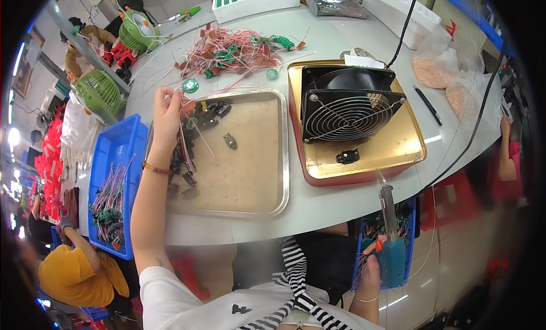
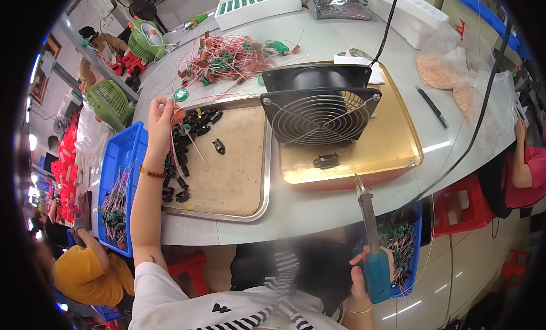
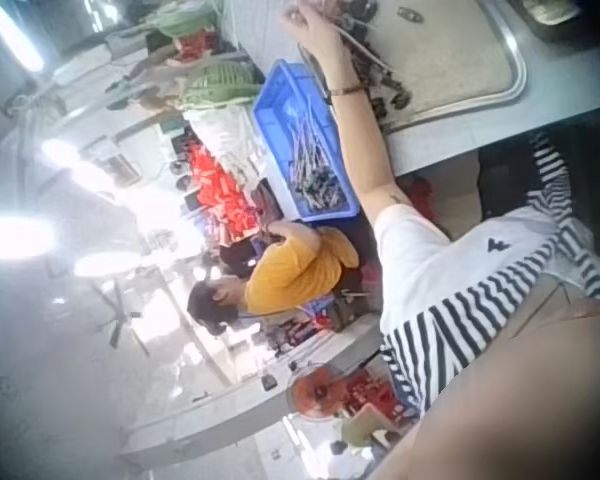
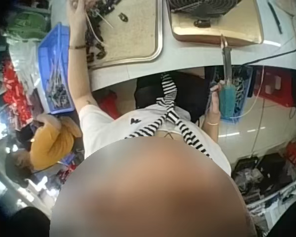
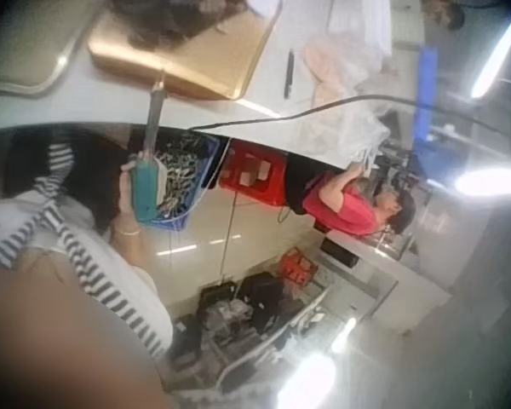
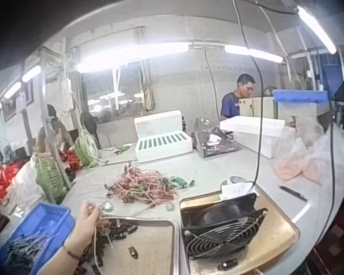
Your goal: The person solders thin insulated wires onto small circular LED circuit boards using a soldering iron at a factory workbench.
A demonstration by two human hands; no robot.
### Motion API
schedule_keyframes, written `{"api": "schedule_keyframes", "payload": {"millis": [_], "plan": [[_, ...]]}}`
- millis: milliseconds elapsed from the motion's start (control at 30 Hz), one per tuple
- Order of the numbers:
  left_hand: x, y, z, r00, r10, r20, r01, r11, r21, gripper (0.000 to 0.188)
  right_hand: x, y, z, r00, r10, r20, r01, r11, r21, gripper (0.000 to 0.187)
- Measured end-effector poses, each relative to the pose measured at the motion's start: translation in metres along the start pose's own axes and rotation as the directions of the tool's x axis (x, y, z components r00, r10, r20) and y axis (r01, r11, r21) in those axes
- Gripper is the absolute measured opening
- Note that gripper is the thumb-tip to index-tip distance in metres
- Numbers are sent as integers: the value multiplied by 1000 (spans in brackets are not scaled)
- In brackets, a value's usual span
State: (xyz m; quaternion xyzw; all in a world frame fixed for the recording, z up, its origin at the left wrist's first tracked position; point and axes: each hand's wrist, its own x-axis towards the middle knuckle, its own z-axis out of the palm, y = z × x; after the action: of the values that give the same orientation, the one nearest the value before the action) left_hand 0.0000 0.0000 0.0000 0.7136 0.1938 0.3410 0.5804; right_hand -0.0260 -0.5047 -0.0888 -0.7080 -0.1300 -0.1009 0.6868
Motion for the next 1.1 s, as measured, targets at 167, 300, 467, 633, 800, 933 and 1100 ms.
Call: {"api": "schedule_keyframes", "payload": {"millis": [167, 300, 467, 633, 800, 933, 1100], "plan": [[-7, 8, 5, 985, -157, 77, 169, 967, -190, 11, 5, -8, 8, 998, -28, -47, 28, 1000, -10, 45], [-13, 10, 9, 988, -117, 105, 131, 983, -129, 12, 6, -16, 4, 997, 19, -76, -21, 999, -30, 40], [-14, 10, 5, 986, -99, 137, 90, 994, 67, 8, 25, -26, -28, 962, -272, -8, 243, 874, -422, 27], [-12, 0, -1, 978, -191, 81, 196, 979, -62, 24, 78, -11, -63, 803, -580, 137, 472, 479, -740, 23], [-15, 3, 5, 981, -194, -13, 193, 981, -19, 26, 146, -15, -90, 856, -398, 330, 491, 426, -760, 42], [-17, 6, 4, 991, -126, 36, 122, 988, 91, 21, 200, -19, -87, 812, -239, 533, 584, 347, -734, 47], [-22, 6, 6, 986, -115, 123, 119, 993, -22, 22, 246, -18, -61, 724, -97, 683, 655, 410, -635, 51]]}}
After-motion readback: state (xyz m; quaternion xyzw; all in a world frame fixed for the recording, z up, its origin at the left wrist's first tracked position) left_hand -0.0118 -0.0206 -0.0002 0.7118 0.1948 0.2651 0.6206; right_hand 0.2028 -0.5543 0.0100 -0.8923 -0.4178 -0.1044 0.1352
